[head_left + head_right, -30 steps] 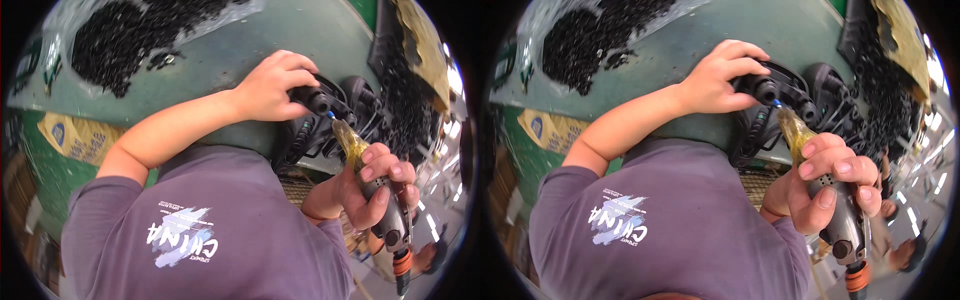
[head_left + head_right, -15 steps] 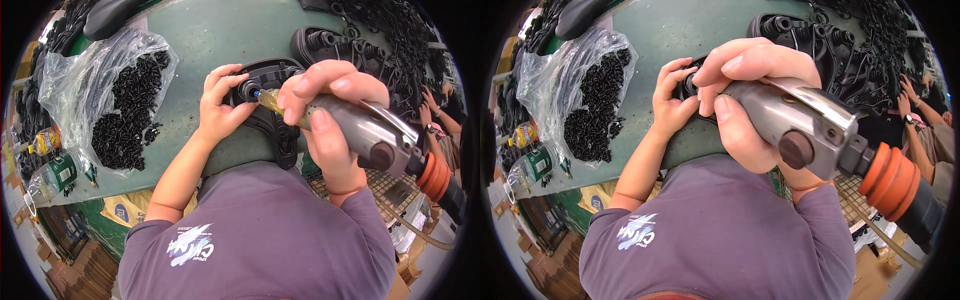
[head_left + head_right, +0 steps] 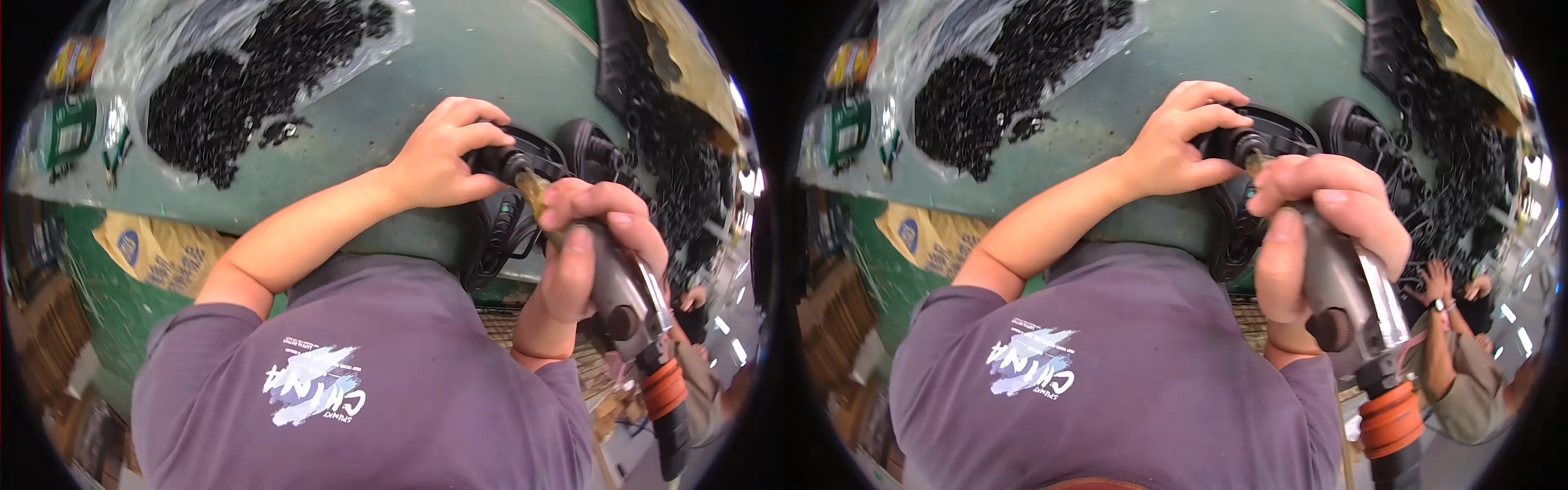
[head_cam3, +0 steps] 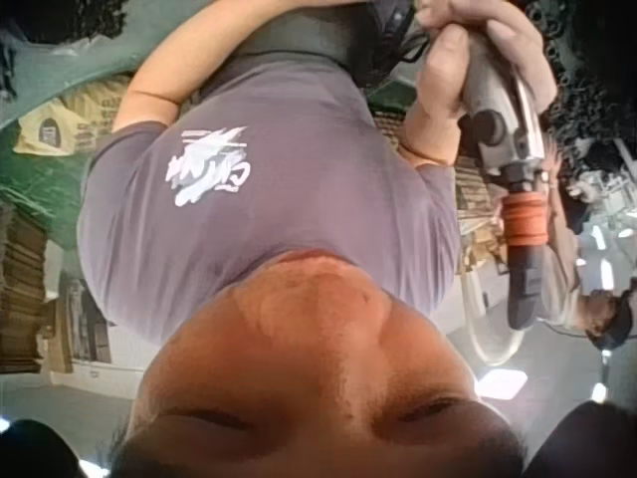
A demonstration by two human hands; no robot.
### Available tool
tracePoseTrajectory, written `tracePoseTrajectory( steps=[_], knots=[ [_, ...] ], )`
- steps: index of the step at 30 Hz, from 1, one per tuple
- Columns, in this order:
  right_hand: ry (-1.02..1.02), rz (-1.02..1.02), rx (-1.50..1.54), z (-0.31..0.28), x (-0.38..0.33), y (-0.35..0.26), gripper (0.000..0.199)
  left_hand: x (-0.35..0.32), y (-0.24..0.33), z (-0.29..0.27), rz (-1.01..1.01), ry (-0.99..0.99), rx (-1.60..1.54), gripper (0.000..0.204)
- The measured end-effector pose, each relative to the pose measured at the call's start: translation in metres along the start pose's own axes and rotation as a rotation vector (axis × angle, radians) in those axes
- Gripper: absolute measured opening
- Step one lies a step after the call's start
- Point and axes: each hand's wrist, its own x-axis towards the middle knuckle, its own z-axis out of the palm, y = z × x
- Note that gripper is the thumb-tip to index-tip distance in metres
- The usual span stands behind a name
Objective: The person assembles bicycle saddles by taking screws from a pile and driving them into the saddle bases using a pneumatic screwdriver.
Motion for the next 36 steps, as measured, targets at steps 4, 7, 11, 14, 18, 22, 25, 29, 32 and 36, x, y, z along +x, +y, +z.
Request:
tracePoseTrajectory(
  steps=[4, 7, 11, 14, 18, 22, 25, 29, 32, 36],
  knots=[
    [0.061, 0.000, 0.115, -0.004, 0.010, 0.008, 0.048, 0.000, 0.003, 0.000, -0.043, 0.039, 0.006, 0.048],
    [0.087, 0.002, 0.126, -0.012, 0.011, 0.011, 0.047, -0.002, 0.003, 0.003, -0.045, 0.035, -0.006, 0.045],
    [-0.020, -0.059, 0.033, 0.002, 0.008, 0.014, 0.049, -0.007, -0.001, 0.003, -0.040, 0.064, 0.018, 0.045],
    [-0.093, -0.059, -0.027, 0.009, 0.009, 0.005, 0.047, -0.006, 0.000, 0.001, -0.045, 0.072, 0.016, 0.045],
    [-0.057, -0.070, -0.012, -0.001, 0.008, 0.007, 0.046, -0.003, 0.001, 0.004, -0.035, 0.056, 0.002, 0.045],
    [-0.004, -0.082, 0.030, -0.007, 0.004, 0.013, 0.046, -0.006, 0.001, 0.005, -0.027, 0.057, 0.016, 0.046],
    [-0.023, -0.068, 0.070, -0.006, 0.003, 0.011, 0.046, -0.003, 0.001, 0.002, -0.050, 0.019, 0.006, 0.047],
    [0.070, 0.001, 0.157, -0.005, 0.002, 0.011, 0.045, -0.002, 0.001, -0.003, -0.046, 0.007, 0.013, 0.052],
    [0.111, -0.041, 0.130, -0.010, -0.008, 0.010, 0.042, 0.002, 0.003, 0.000, -0.016, -0.007, 0.010, 0.053],
    [0.037, -0.069, 0.074, -0.009, -0.011, 0.006, 0.044, 0.006, 0.003, 0.001, -0.011, -0.007, 0.005, 0.048]
  ],
)
